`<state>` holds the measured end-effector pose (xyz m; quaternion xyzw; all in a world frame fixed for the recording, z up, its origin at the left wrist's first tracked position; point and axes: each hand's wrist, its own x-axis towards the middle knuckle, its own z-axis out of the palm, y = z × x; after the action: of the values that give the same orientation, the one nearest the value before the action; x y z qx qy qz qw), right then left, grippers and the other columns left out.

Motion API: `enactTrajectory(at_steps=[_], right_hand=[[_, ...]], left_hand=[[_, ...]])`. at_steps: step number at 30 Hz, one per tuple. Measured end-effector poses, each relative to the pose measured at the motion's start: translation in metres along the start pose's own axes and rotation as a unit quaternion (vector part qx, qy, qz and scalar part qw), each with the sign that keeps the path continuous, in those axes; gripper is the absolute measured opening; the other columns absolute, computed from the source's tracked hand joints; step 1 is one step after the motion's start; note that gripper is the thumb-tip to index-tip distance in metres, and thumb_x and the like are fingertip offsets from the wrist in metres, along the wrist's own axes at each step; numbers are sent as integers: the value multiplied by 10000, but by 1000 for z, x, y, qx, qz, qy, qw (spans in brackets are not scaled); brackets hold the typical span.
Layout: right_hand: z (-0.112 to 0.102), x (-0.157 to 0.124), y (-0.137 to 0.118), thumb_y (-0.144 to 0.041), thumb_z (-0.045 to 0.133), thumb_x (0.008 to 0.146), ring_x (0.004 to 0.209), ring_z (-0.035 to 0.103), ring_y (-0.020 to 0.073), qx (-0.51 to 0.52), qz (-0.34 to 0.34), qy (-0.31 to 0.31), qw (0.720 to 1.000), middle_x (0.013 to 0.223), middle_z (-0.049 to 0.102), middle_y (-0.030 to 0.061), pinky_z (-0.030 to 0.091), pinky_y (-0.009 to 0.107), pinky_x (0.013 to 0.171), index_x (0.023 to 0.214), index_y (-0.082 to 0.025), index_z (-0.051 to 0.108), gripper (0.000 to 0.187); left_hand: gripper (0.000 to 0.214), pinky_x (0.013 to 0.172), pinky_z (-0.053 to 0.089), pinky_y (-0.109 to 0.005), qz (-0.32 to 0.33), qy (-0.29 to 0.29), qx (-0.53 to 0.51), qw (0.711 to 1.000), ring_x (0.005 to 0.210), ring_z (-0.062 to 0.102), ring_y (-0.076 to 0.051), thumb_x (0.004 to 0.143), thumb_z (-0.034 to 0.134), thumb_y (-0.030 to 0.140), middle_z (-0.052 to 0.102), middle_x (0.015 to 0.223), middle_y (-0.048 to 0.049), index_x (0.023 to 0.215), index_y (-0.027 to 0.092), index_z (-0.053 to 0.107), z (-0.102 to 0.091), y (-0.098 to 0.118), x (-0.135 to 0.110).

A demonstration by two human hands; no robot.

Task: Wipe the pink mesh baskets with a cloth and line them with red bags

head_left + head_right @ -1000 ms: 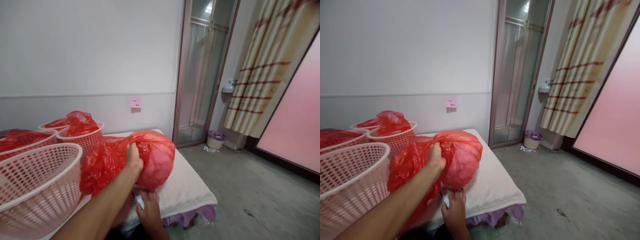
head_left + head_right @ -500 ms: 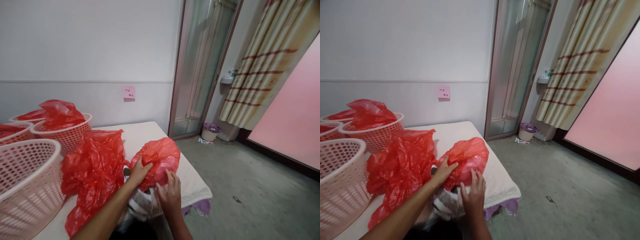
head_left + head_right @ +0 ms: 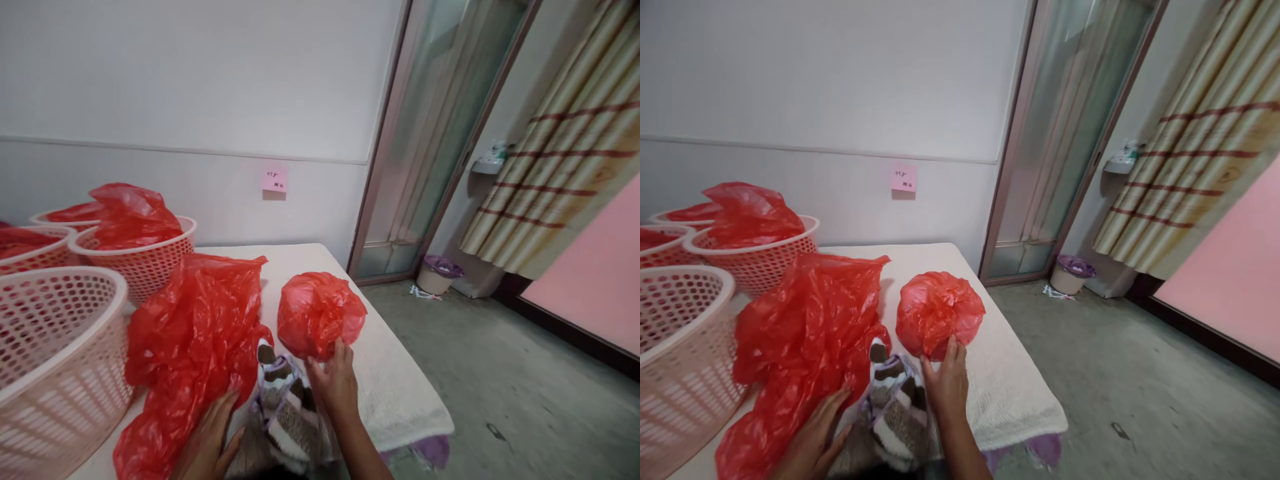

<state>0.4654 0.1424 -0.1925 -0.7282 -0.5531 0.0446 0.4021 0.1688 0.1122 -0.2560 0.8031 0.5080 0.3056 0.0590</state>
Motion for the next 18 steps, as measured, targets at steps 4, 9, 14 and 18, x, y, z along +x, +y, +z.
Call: enactTrajectory(at_steps=[4,9,14,18], right_hand=[[11,1,2,-447,584,861,1162,546,337,18,-36,2,999,1275,496,182,523,446,894,1371,-139,420,618],[37,32,14,-396,623,801,1106,584,325,49,-49,14,997,1183,572,153,510,441,880,1191,-171,576,453],[76,76,6,-370,600,799,1077,593,322,62,-41,7,997,1150,592,171,495,444,894,1200,-119,564,474],[120,122,-10,-297,601,806,1135,568,309,72,-32,-6,997,1203,575,179,478,425,941,1320,-88,464,572]], left_hand=[[481,996,526,-404,21,-22,84,996,1237,591,-253,895,562,418,625,1350,-85,1332,217,557,9,-15,8],[434,941,565,-355,27,5,98,995,1182,631,-242,890,559,412,664,1295,-83,1266,202,612,12,-13,11],[394,803,625,-324,90,68,164,980,1035,708,-242,863,586,434,723,1182,-78,1167,197,665,16,-15,9],[373,735,633,-301,148,119,202,961,941,732,-228,877,550,466,758,1081,-74,1089,187,678,14,-14,13]])
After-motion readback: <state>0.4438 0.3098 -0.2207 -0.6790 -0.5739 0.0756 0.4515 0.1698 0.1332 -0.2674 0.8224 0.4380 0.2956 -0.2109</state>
